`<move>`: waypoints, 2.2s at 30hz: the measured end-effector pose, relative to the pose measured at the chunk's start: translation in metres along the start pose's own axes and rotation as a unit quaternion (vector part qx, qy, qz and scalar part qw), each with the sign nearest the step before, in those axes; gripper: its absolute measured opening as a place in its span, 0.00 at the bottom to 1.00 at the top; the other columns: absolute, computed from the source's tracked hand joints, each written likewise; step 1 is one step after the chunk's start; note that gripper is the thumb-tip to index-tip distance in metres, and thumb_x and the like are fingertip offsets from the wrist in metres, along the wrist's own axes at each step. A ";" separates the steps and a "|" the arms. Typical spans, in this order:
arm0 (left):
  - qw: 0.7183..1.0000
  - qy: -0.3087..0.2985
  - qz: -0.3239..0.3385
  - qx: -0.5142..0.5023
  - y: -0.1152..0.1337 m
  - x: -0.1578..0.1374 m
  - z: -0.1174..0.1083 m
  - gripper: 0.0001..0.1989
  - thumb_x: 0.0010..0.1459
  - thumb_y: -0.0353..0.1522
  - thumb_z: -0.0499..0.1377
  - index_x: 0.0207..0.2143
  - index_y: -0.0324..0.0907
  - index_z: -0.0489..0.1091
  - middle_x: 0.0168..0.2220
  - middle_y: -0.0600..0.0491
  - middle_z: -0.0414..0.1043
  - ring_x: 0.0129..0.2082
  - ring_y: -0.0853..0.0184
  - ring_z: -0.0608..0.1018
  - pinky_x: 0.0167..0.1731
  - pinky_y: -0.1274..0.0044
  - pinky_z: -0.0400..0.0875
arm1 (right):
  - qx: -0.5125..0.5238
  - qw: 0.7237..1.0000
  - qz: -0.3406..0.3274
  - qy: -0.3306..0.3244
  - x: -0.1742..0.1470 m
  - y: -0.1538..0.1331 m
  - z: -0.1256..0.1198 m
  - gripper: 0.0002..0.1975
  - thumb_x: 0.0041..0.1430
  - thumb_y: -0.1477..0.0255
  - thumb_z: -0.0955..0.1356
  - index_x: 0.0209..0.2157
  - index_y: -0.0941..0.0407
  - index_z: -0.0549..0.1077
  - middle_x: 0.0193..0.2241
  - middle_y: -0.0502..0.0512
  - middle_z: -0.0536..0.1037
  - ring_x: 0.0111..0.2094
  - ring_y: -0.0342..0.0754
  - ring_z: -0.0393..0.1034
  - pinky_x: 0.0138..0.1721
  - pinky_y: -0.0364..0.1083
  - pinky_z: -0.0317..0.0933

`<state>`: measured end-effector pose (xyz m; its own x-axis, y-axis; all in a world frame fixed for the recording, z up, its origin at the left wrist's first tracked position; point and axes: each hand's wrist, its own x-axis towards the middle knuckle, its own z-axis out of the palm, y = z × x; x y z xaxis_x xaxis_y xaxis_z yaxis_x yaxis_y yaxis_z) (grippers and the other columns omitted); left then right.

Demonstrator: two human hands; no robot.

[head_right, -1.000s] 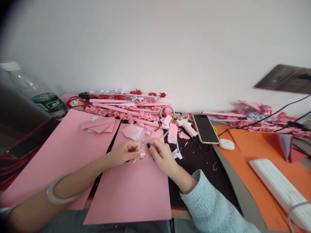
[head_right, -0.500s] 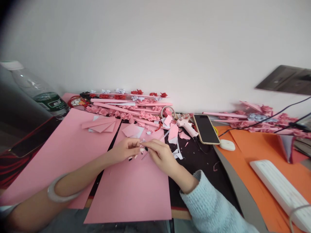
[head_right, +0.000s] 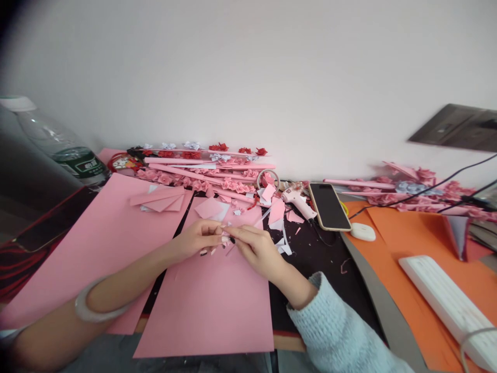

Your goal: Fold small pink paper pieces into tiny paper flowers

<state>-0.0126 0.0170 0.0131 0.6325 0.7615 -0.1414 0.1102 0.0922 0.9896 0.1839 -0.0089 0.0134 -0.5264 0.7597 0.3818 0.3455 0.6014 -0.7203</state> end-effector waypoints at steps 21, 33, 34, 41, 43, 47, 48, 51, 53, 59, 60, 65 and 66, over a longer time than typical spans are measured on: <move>1.000 0.010 -0.007 -0.003 0.001 0.000 0.002 0.10 0.52 0.32 0.57 0.21 0.38 0.62 0.15 0.60 0.62 0.14 0.79 0.60 0.16 0.85 0.53 | -0.045 0.998 0.043 -0.002 0.001 0.001 0.002 0.13 0.59 0.77 0.61 0.43 0.57 0.72 0.37 0.57 0.78 0.37 0.47 0.72 0.39 0.45 0.65; 1.000 -0.013 0.021 -0.002 0.003 -0.001 0.004 0.11 0.54 0.34 0.57 0.22 0.38 0.62 0.18 0.60 0.64 0.16 0.78 0.63 0.18 0.83 0.56 | -0.065 0.994 0.056 -0.072 0.003 -0.002 -0.001 0.08 0.62 0.76 0.58 0.35 0.58 0.67 0.28 0.52 0.70 0.29 0.43 0.64 0.33 0.42 0.58; 1.000 -0.016 0.020 -0.003 0.003 -0.001 0.004 0.11 0.54 0.34 0.57 0.22 0.38 0.62 0.18 0.60 0.64 0.16 0.78 0.63 0.18 0.83 0.56 | -0.056 0.994 0.055 -0.079 0.003 -0.003 -0.001 0.08 0.62 0.76 0.57 0.34 0.58 0.66 0.27 0.51 0.69 0.29 0.43 0.64 0.32 0.42 0.57; 0.998 -0.035 0.015 -0.046 0.007 -0.002 0.006 0.13 0.54 0.36 0.57 0.22 0.38 0.61 0.19 0.58 0.65 0.16 0.78 0.62 0.18 0.83 0.56 | 0.090 0.989 0.075 -0.087 0.002 0.000 0.000 0.15 0.66 0.68 0.54 0.29 0.57 0.64 0.20 0.46 0.62 0.22 0.40 0.56 0.26 0.40 0.53; 0.997 -0.041 0.013 -0.059 0.006 -0.002 0.006 0.13 0.54 0.36 0.58 0.22 0.38 0.62 0.19 0.58 0.65 0.16 0.78 0.62 0.18 0.83 0.56 | 0.110 0.986 0.084 -0.091 0.002 0.000 0.000 0.15 0.66 0.66 0.54 0.29 0.57 0.64 0.19 0.45 0.60 0.21 0.40 0.54 0.25 0.40 0.52; 0.995 -0.052 0.008 -0.083 0.004 -0.002 0.006 0.12 0.54 0.36 0.58 0.23 0.37 0.63 0.21 0.56 0.66 0.17 0.78 0.63 0.17 0.83 0.54 | 0.135 0.982 0.089 -0.097 0.000 0.000 0.001 0.14 0.65 0.64 0.55 0.32 0.57 0.64 0.20 0.45 0.58 0.21 0.39 0.52 0.24 0.40 0.50; 0.994 -0.055 0.007 -0.089 0.003 -0.002 0.005 0.12 0.54 0.36 0.58 0.24 0.37 0.63 0.21 0.56 0.66 0.17 0.78 0.63 0.17 0.83 0.54 | 0.142 0.981 0.089 -0.098 0.000 0.000 0.001 0.14 0.65 0.64 0.55 0.33 0.57 0.64 0.20 0.45 0.58 0.21 0.39 0.52 0.24 0.40 0.50; 0.992 -0.065 0.000 -0.111 0.003 -0.002 0.005 0.12 0.54 0.36 0.58 0.23 0.37 0.64 0.20 0.57 0.65 0.16 0.78 0.62 0.16 0.83 0.52 | 0.160 0.978 0.089 -0.099 -0.001 0.001 0.001 0.14 0.65 0.64 0.54 0.35 0.57 0.63 0.20 0.45 0.58 0.21 0.39 0.51 0.23 0.40 0.49; 0.990 -0.071 -0.007 -0.126 0.003 -0.002 0.004 0.12 0.53 0.36 0.58 0.24 0.37 0.64 0.20 0.57 0.64 0.16 0.79 0.61 0.16 0.83 0.52 | 0.164 0.978 0.085 -0.098 -0.001 0.000 0.000 0.14 0.66 0.64 0.54 0.37 0.57 0.63 0.20 0.45 0.58 0.20 0.40 0.51 0.23 0.40 0.49; 0.984 -0.078 -0.032 -0.159 -0.001 -0.002 0.001 0.12 0.52 0.36 0.60 0.24 0.37 0.64 0.22 0.57 0.64 0.16 0.79 0.61 0.15 0.83 0.52 | 0.113 0.987 0.059 -0.098 -0.002 -0.002 0.000 0.11 0.66 0.68 0.54 0.39 0.57 0.64 0.22 0.47 0.62 0.23 0.40 0.57 0.27 0.40 0.55; 0.984 -0.080 -0.032 -0.158 -0.001 -0.002 0.000 0.11 0.52 0.36 0.60 0.24 0.37 0.64 0.22 0.57 0.65 0.16 0.79 0.62 0.15 0.84 0.52 | 0.098 0.989 0.056 -0.099 -0.001 -0.003 0.000 0.11 0.66 0.69 0.55 0.39 0.57 0.64 0.23 0.47 0.62 0.24 0.40 0.58 0.27 0.40 0.55; 0.987 -0.081 -0.022 -0.140 -0.001 -0.002 0.000 0.11 0.53 0.35 0.59 0.24 0.37 0.63 0.22 0.56 0.66 0.17 0.78 0.63 0.16 0.84 0.54 | 0.018 0.995 0.037 -0.092 0.000 -0.005 -0.003 0.08 0.64 0.74 0.56 0.36 0.57 0.65 0.22 0.48 0.64 0.23 0.41 0.59 0.27 0.40 0.55; 0.988 -0.077 -0.018 -0.131 0.000 -0.002 0.000 0.11 0.53 0.35 0.59 0.24 0.37 0.63 0.21 0.56 0.66 0.17 0.78 0.63 0.16 0.84 0.54 | 0.006 0.995 0.034 -0.090 0.000 -0.005 -0.003 0.08 0.63 0.75 0.56 0.35 0.57 0.65 0.22 0.47 0.64 0.23 0.41 0.59 0.27 0.40 0.55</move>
<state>-0.0136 0.0158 0.0131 0.7431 0.6500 -0.1589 -0.0548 0.2958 0.9537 0.1843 -0.0108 0.0191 -0.6330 0.7417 0.2218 0.3772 0.5457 -0.7483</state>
